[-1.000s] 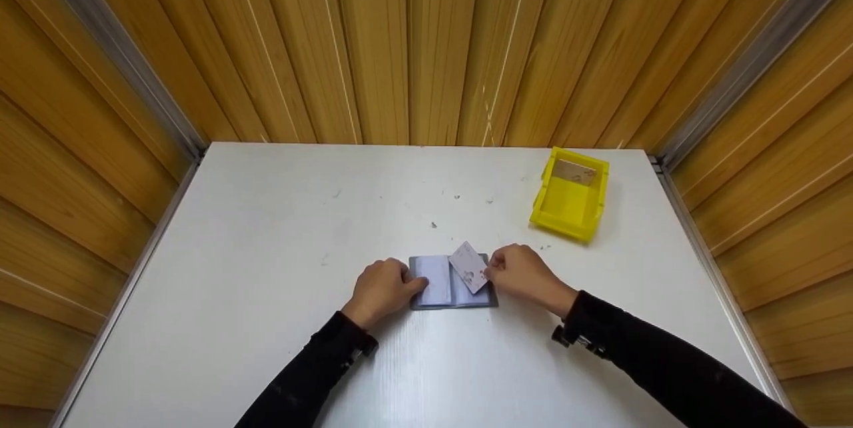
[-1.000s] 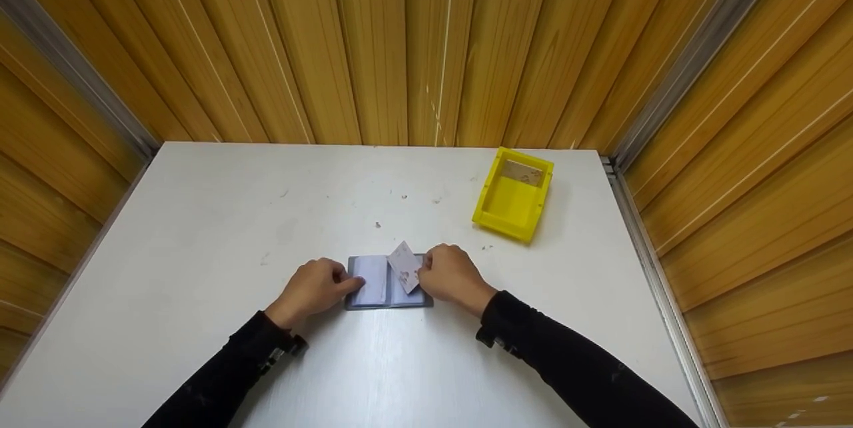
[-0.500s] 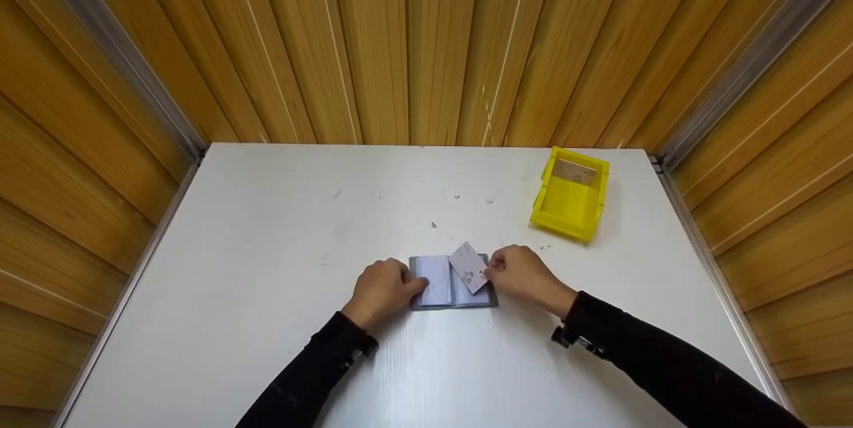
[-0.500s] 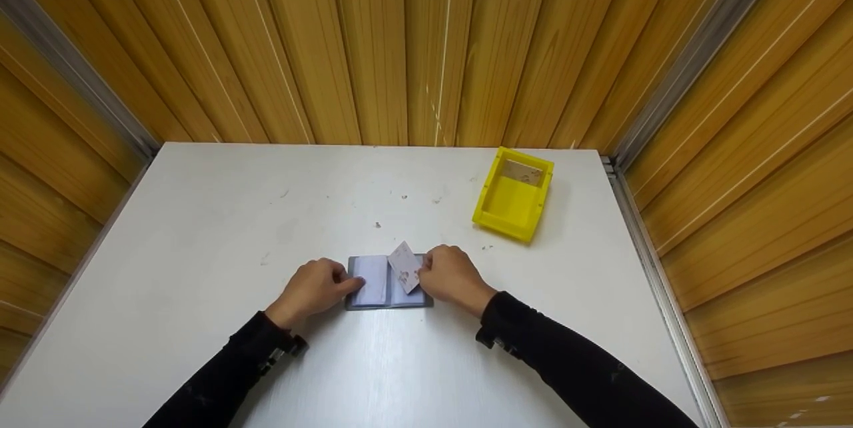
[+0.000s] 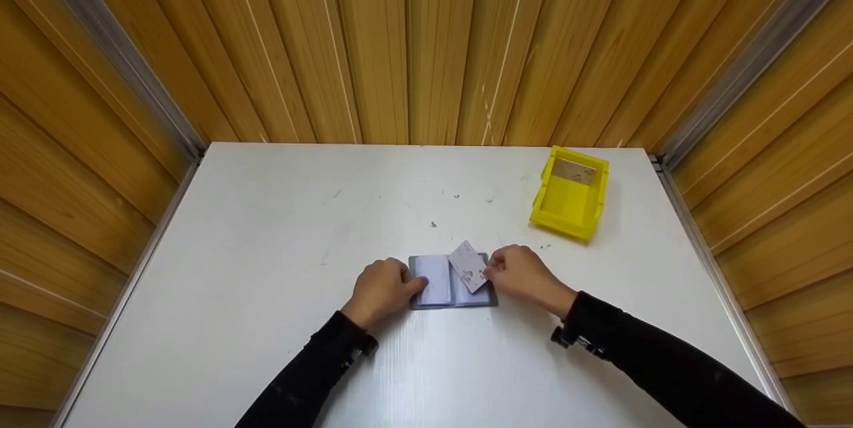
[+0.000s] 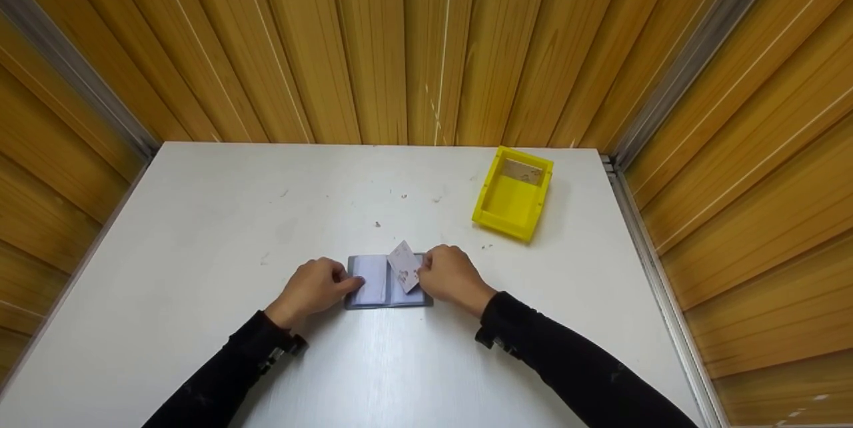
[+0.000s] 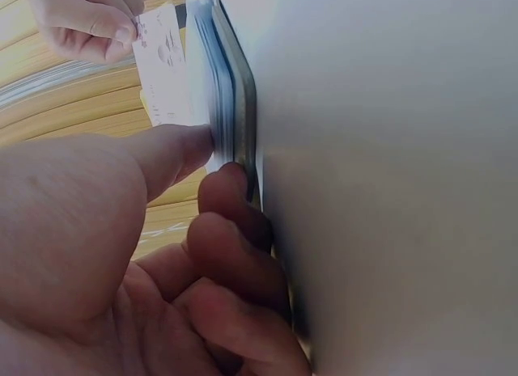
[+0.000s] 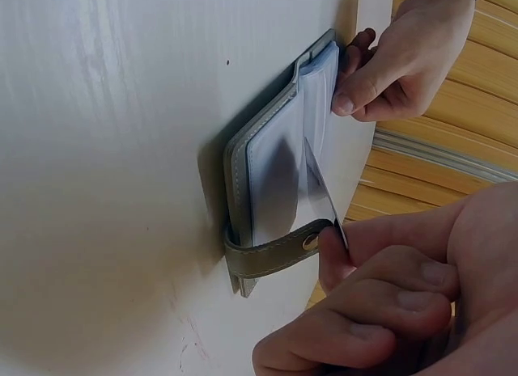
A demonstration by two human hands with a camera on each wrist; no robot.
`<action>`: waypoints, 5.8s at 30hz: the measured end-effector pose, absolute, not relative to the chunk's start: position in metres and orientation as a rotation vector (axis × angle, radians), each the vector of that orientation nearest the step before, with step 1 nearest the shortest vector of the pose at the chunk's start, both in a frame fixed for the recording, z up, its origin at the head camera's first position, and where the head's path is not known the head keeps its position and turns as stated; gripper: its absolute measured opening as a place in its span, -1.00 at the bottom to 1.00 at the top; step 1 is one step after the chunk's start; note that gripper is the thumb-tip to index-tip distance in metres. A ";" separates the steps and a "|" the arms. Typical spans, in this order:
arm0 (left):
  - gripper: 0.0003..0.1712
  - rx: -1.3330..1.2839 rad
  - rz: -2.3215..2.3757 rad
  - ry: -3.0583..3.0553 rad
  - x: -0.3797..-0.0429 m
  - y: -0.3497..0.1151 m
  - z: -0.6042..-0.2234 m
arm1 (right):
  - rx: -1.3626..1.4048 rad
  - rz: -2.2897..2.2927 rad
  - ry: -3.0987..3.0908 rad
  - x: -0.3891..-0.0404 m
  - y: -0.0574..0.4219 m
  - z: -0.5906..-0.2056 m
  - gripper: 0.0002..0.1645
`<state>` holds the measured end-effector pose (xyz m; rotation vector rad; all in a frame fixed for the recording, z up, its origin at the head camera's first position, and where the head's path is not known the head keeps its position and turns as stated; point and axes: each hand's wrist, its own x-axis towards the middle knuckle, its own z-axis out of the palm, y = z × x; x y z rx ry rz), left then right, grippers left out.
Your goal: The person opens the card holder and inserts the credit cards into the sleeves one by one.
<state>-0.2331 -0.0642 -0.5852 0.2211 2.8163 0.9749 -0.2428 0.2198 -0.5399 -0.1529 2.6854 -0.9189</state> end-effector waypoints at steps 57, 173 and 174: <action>-0.46 0.200 0.959 2.811 -0.233 -0.063 -0.584 | -0.105 -0.857 2.625 -0.239 0.210 -0.545 -0.64; -0.53 0.256 1.006 2.800 -0.235 -0.069 -0.584 | -0.396 -0.805 2.659 -0.244 0.165 -0.556 -0.83; -0.53 0.258 1.007 2.802 -0.235 -0.069 -0.585 | -0.406 -0.813 2.660 -0.244 0.164 -0.557 -0.82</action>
